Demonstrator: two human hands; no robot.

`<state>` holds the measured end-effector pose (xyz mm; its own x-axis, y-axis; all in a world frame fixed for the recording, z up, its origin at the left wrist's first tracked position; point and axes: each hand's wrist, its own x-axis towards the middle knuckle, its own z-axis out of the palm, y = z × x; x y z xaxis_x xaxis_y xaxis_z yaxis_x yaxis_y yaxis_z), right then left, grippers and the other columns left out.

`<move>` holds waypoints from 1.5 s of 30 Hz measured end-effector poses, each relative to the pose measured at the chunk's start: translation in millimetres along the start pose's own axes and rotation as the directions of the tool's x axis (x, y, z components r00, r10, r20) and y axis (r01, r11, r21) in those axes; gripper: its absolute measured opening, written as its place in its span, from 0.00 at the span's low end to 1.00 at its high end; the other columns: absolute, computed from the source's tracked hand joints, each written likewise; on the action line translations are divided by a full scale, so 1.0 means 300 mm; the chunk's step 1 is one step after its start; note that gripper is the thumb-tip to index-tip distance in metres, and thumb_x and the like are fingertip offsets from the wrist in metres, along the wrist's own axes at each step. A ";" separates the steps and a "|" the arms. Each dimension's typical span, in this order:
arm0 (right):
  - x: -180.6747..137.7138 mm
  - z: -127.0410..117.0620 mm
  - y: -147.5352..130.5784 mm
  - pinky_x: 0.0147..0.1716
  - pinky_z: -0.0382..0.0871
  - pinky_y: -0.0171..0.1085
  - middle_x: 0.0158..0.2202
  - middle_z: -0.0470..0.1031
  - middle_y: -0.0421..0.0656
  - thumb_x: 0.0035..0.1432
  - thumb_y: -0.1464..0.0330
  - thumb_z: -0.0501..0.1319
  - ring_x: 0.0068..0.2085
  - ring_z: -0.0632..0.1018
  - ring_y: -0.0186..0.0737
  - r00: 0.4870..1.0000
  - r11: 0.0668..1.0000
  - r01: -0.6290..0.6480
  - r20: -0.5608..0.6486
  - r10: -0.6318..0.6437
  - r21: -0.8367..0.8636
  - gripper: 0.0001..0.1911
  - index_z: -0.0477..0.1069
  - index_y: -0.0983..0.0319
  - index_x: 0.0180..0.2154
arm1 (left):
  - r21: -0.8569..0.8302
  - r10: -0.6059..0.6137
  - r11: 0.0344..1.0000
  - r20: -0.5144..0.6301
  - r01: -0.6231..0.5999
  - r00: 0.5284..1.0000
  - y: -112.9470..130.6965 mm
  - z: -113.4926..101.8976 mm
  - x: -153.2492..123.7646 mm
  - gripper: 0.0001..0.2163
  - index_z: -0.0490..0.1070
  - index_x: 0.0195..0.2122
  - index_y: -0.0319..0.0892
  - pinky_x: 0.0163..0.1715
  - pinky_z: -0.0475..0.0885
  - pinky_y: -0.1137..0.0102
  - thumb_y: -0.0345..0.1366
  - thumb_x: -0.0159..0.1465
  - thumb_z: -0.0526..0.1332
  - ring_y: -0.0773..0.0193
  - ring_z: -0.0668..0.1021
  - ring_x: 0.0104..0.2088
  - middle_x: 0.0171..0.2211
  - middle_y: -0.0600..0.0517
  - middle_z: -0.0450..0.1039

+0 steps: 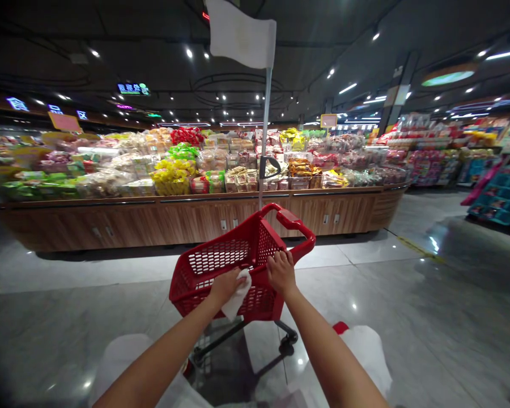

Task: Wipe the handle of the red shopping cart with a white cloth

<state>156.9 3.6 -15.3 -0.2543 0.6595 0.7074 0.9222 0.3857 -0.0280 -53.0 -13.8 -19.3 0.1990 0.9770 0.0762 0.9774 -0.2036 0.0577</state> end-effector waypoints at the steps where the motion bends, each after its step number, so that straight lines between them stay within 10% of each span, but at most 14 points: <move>1: 0.000 0.000 -0.009 0.55 0.48 0.45 0.35 0.69 0.44 0.60 0.68 0.55 0.44 0.65 0.45 1.000 1.000 0.000 -0.005 0.000 -0.001 0.06 0.70 0.58 0.32 | -0.011 0.010 1.000 -0.010 -0.010 1.000 0.051 -0.006 0.025 0.18 0.67 0.51 0.43 0.39 0.70 0.67 0.48 0.69 0.48 0.55 0.78 0.44 0.45 0.45 0.75; 6: -0.008 -0.003 -0.011 0.54 0.48 0.44 0.35 0.69 0.43 0.62 0.67 0.54 0.44 0.65 0.44 0.999 0.999 0.044 0.009 -0.044 0.010 0.08 0.69 0.58 0.32 | -0.022 0.033 0.999 -0.087 -0.035 0.996 0.154 -0.006 0.069 0.15 0.68 0.47 0.43 0.40 0.70 0.67 0.44 0.69 0.49 0.57 0.78 0.42 0.42 0.45 0.76; 15: -0.015 -0.002 0.000 0.54 0.47 0.44 0.36 0.70 0.43 0.62 0.67 0.53 0.45 0.65 0.44 0.998 0.998 0.054 0.031 -0.055 0.032 0.08 0.70 0.58 0.34 | 0.097 -0.052 0.993 -0.121 0.063 0.991 -0.243 0.047 -0.147 0.13 0.72 0.42 0.43 0.39 0.67 0.66 0.44 0.67 0.53 0.55 0.78 0.40 0.37 0.46 0.76; 25: -0.007 0.011 -0.062 0.55 0.47 0.43 0.36 0.70 0.44 0.61 0.68 0.54 0.44 0.65 0.44 0.997 0.996 0.078 0.012 -0.079 0.037 0.07 0.70 0.58 0.34 | 0.001 0.071 0.997 -0.136 -0.071 0.988 0.173 -0.011 0.076 0.13 0.68 0.48 0.40 0.41 0.70 0.66 0.37 0.69 0.49 0.57 0.78 0.42 0.42 0.44 0.75; 35: -0.031 0.013 -0.040 0.54 0.48 0.43 0.36 0.70 0.42 0.63 0.67 0.52 0.44 0.65 0.42 0.994 0.993 0.106 -0.014 -0.106 0.051 0.08 0.70 0.58 0.35 | 0.096 -0.003 0.995 -0.119 0.014 0.993 -0.226 0.051 -0.156 0.12 0.70 0.47 0.43 0.42 0.69 0.65 0.41 0.68 0.53 0.54 0.78 0.42 0.40 0.45 0.76; 45: -0.037 0.019 -0.049 0.56 0.48 0.44 0.36 0.70 0.44 0.62 0.68 0.52 0.45 0.65 0.44 0.994 0.993 0.102 -0.031 -0.101 0.052 0.09 0.71 0.58 0.35 | 0.001 0.118 0.993 -0.133 -0.119 0.984 0.176 -0.009 0.044 0.12 0.69 0.46 0.40 0.42 0.70 0.66 0.37 0.69 0.49 0.58 0.78 0.42 0.42 0.45 0.76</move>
<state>144.4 -5.6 -26.7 -0.3371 0.5971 0.7279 0.8748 0.4844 0.0078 1.2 -11.7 -12.5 0.3015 0.9291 0.2143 0.9469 -0.3181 0.0468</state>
